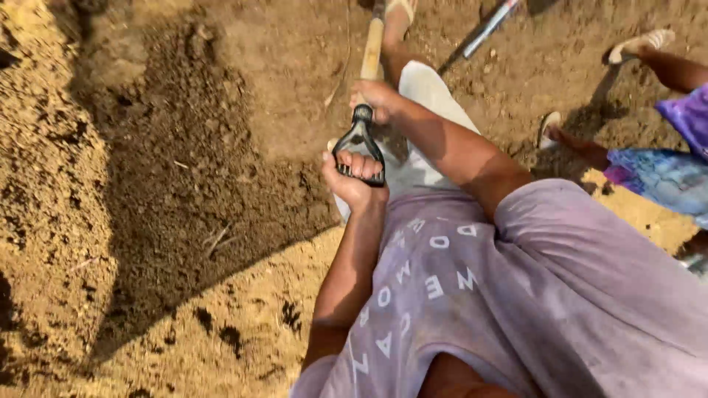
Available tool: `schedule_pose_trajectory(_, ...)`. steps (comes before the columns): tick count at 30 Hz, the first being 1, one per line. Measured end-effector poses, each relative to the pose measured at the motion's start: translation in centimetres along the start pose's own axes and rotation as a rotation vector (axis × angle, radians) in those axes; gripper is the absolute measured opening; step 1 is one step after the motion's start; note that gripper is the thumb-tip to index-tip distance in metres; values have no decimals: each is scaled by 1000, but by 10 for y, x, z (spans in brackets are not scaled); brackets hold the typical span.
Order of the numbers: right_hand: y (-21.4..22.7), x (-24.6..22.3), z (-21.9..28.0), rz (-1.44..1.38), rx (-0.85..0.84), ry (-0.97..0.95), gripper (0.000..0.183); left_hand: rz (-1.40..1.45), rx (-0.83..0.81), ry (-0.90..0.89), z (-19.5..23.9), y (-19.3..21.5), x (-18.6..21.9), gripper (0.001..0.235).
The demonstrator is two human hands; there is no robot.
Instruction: Digging soil with a shovel and loading it into a wheelbarrow.
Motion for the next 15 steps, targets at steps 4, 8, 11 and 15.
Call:
schedule_pose_trajectory(4, 35, 33, -66, -130, 411, -199, 17, -86, 76, -67, -7, 46, 30, 47)
schedule_pose_trajectory(8, 19, 77, -31, 230, 462, 13, 23, -196, 142, -121, -6, 157, 35, 45)
schedule_pose_trajectory(11, -24, 87, 22, 463, 330, -203, 31, -201, 267, -98, -5, 217, 34, 41)
schedule_pose_trajectory(15, -56, 64, 49, 543, 430, -43, 14, -169, 259, -96, 0, 180, 26, 38)
Point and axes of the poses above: each hand's wrist, its own z-axis away from the middle knuckle, its own y-axis out of the back of the hand, x = y × z, the point moved 3 cm from there along -z, towards the middle knuckle, and after that the axes turned 4 degrees about -x, right-handed, at the moved point
